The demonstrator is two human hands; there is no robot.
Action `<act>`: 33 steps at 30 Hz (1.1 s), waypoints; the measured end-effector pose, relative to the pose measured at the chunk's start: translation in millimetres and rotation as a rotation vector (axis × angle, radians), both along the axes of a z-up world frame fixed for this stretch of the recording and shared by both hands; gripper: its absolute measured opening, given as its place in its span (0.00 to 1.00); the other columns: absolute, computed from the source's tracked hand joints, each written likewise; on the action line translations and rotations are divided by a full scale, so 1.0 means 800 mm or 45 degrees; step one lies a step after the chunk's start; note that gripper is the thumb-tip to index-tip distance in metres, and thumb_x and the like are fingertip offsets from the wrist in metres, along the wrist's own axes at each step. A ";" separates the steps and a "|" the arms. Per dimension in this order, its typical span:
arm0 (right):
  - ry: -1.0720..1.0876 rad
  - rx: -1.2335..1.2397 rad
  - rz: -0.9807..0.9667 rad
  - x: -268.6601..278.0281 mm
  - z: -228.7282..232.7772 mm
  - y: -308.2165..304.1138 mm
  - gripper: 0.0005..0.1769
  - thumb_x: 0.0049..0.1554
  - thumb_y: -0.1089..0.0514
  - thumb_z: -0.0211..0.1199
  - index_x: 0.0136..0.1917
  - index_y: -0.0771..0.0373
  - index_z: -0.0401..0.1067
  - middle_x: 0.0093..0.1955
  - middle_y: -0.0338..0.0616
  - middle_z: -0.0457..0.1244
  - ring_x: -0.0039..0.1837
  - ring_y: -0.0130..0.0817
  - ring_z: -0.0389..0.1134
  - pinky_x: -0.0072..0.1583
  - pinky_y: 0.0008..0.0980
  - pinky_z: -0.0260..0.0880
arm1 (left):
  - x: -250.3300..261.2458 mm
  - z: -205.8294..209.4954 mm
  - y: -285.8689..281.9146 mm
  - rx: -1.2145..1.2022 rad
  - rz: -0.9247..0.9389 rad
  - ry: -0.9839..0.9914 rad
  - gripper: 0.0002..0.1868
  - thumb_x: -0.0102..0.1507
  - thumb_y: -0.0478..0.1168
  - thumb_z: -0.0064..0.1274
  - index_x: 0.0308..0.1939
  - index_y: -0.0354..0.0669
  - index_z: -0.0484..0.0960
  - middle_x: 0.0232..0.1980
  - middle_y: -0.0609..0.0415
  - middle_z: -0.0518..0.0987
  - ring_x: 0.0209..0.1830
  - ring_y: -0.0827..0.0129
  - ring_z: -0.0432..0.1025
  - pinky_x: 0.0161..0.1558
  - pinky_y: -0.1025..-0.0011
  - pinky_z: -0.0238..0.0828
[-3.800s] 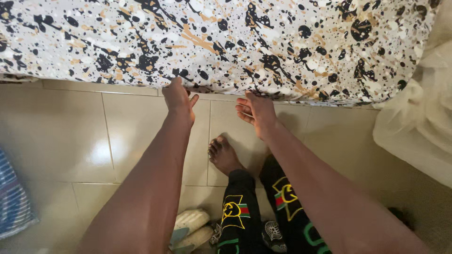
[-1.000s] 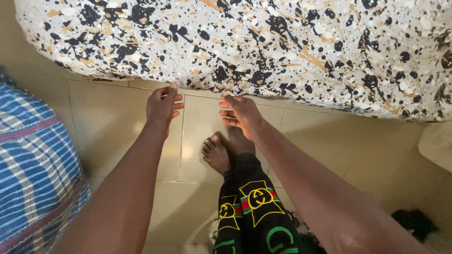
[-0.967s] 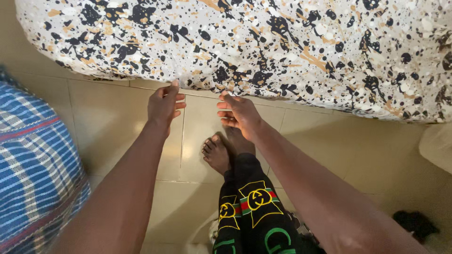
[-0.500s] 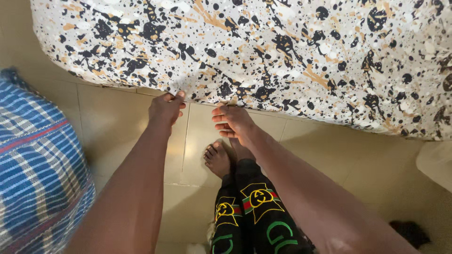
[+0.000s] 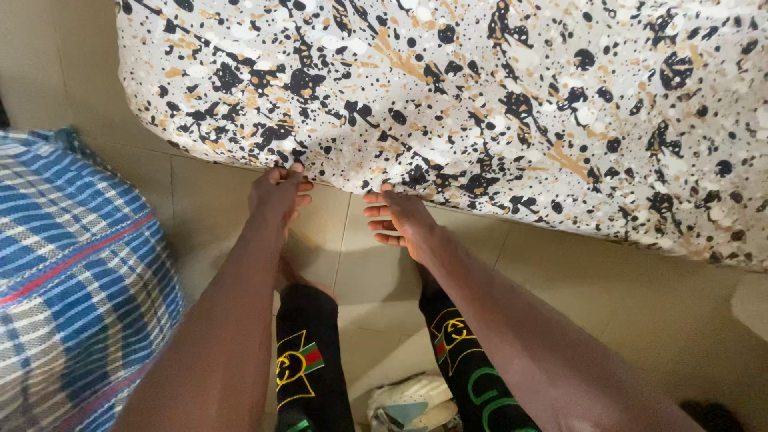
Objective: The person smooths and tucks a patterned bedsheet around the edges of a mattress. They work along the sides and corners, pulling the fabric taut and folding it under the mattress by hand.
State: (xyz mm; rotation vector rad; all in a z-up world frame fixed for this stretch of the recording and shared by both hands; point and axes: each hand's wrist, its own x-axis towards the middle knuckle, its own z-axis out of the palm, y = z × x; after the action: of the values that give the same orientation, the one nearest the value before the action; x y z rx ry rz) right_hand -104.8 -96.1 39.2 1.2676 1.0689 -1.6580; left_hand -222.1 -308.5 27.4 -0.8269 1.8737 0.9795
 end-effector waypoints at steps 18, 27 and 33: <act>0.079 0.187 -0.276 -0.047 -0.017 -0.123 0.25 0.62 0.40 0.53 0.62 0.56 0.75 0.57 0.39 0.69 0.50 0.30 0.70 0.55 0.37 0.74 | -0.044 -0.019 -0.109 0.061 -0.003 0.025 0.16 0.65 0.55 0.51 0.47 0.50 0.81 0.42 0.59 0.85 0.37 0.72 0.79 0.33 0.69 0.66; 0.192 0.114 -0.348 -0.090 -0.008 -0.174 0.29 0.61 0.37 0.59 0.63 0.61 0.71 0.60 0.46 0.69 0.51 0.32 0.71 0.54 0.37 0.75 | -0.095 -0.027 -0.188 0.038 0.155 0.383 0.14 0.68 0.51 0.51 0.50 0.47 0.73 0.44 0.50 0.83 0.30 0.68 0.80 0.30 0.66 0.73; 0.118 0.191 -0.321 -0.115 -0.021 -0.201 0.27 0.61 0.37 0.56 0.60 0.58 0.77 0.58 0.39 0.71 0.50 0.29 0.70 0.55 0.35 0.75 | -0.137 -0.001 -0.198 -0.204 -0.266 0.347 0.10 0.64 0.44 0.56 0.45 0.45 0.80 0.39 0.55 0.87 0.33 0.70 0.80 0.36 0.67 0.74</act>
State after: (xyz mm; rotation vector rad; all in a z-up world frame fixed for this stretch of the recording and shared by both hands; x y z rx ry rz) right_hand -196.5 -256.8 22.7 1.4848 1.1447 -1.8684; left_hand -331.9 -466.8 26.7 -0.5954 2.2454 0.8521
